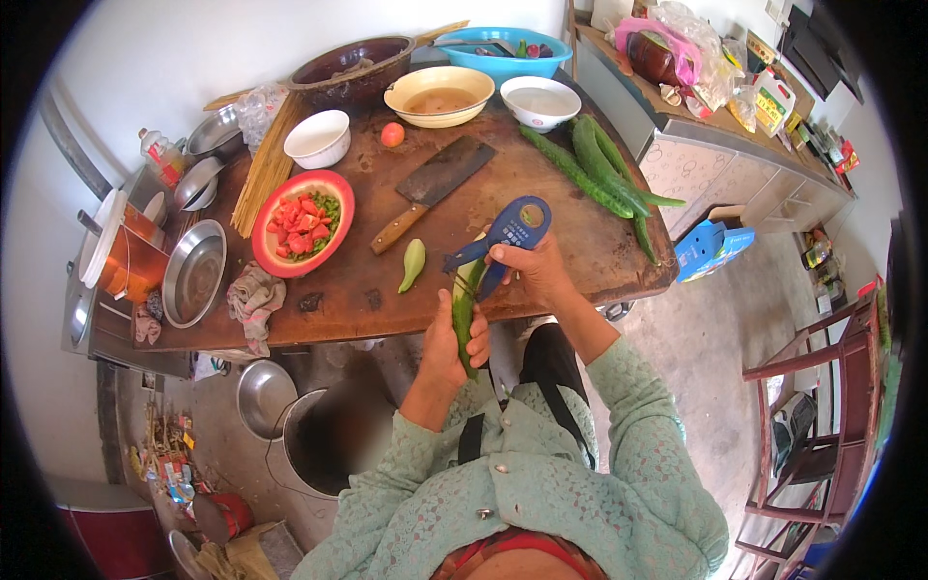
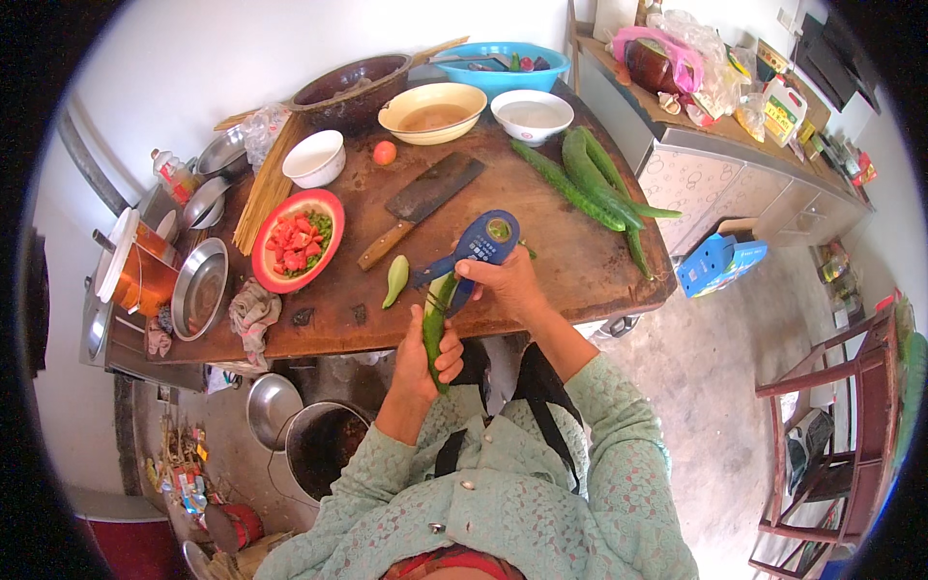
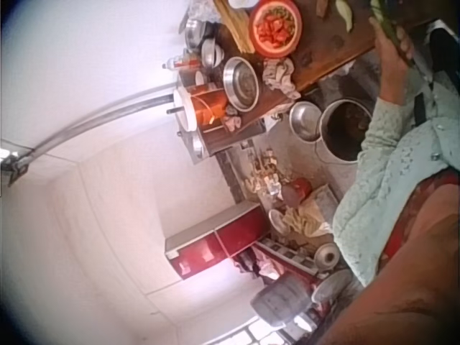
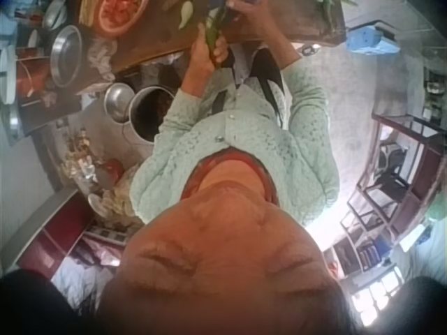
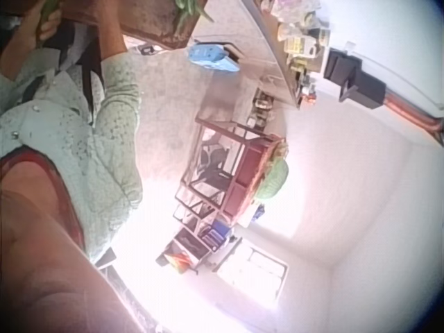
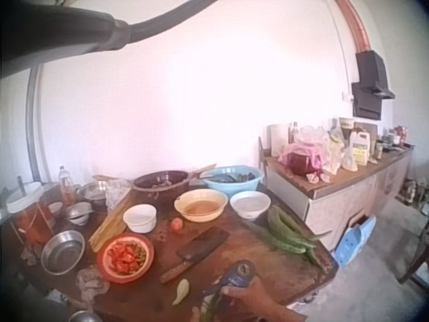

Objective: The person peels a green vegetable using a peeler, then uses a cleaver to cut it into smaller pieces on a wooden cutting board. The person also wipes the board with a cloth and places the cut pieces into a metal bowl.

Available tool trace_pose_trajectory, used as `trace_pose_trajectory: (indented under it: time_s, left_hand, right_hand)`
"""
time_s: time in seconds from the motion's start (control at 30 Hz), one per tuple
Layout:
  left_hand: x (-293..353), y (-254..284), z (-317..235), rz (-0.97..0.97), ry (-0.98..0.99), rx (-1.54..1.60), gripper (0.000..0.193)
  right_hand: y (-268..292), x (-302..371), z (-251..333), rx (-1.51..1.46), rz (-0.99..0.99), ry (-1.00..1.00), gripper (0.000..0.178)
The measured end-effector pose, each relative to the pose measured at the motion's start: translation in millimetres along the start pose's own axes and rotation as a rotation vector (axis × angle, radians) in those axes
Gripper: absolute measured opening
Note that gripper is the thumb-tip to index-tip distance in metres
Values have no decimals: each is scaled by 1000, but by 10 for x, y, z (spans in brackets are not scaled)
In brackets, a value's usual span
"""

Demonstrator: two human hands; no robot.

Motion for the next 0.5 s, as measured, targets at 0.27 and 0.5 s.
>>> trace_pose_trajectory:
  time_s: [0.27, 0.5]
  left_hand:
    - [34, -16, -35, 46, 42, 90, 49]
    - [-10, 83, 0, 30, 50, 82, 49]
  right_hand:
    - [456, -391, -89, 33, -136, 48, 23]
    - [835, -638, -121, 16, -88, 1, 24]
Point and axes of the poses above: each hand's wrist, its own x-axis away from the middle knuckle, its own y-axis out of the back of the hand, z = x × y, the point moved 1 cm from there along -x, towards the middle knuckle, and after that the axes turned 13 degrees about x, right-handed, at the moved point
